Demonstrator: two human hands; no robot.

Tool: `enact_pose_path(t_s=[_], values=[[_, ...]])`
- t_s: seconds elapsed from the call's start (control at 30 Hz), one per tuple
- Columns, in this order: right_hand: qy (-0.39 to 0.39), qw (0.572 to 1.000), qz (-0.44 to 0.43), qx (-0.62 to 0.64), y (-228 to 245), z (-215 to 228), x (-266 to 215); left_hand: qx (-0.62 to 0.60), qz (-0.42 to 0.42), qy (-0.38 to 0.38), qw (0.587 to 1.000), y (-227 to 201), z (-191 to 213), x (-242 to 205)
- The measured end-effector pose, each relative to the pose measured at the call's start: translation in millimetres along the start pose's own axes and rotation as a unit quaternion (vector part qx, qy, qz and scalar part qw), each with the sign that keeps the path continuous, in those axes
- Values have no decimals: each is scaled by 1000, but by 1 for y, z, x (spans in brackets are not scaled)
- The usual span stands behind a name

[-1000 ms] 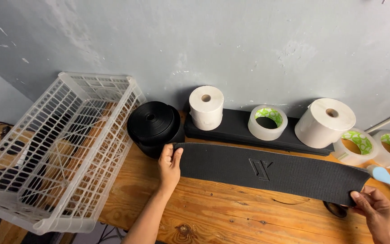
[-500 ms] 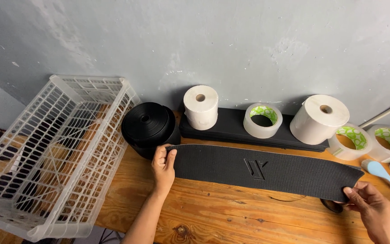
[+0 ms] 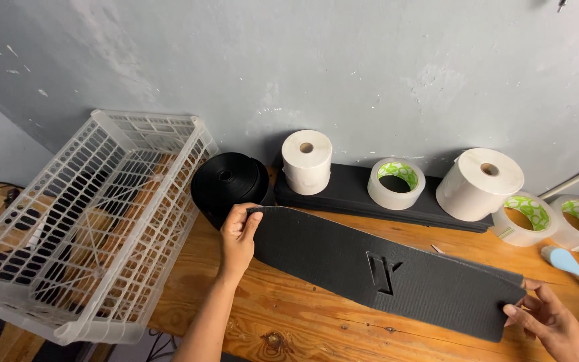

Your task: The person cuts a black textured mat with scissors, trims the edges, and smooths the surface. The person handles the mat and scissors throughout the process on a wooden table.

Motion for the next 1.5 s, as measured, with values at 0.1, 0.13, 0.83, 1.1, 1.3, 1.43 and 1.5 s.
enact_pose_path(t_s=[0.1, 0.13, 0.83, 1.1, 1.3, 1.43, 1.5], values=[[44, 998, 43, 8, -26, 16, 9, 9, -46, 42, 998, -25, -1, 9], [44, 998, 44, 8, -32, 17, 9, 8, -47, 42, 998, -33, -1, 12], [-87, 995, 33, -28, 150, -85, -14, 185, 74, -69, 977, 28, 65, -18], [-79, 996, 50, 15, 151, -87, 19, 115, 128, -78, 982, 129, 83, -52], [-77, 993, 86, 20, 136, -87, 27, 166, 100, -67, 979, 108, 64, -37], [-101, 991, 88, -8, 136, -75, 23, 159, 98, -72, 980, 118, 46, -34], [-139, 989, 52, -15, 132, -68, 20, 191, 64, -87, 976, 115, 35, -35]])
Point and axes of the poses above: each hand's wrist, its own x-axis towards the middle knuckle, its own z-axis out of the back of the hand, y = z × x, the point moved 4 cm from there along x, towards the middle knuckle, and after that the axes turned 1 degree about x, right-handed, at the moved point
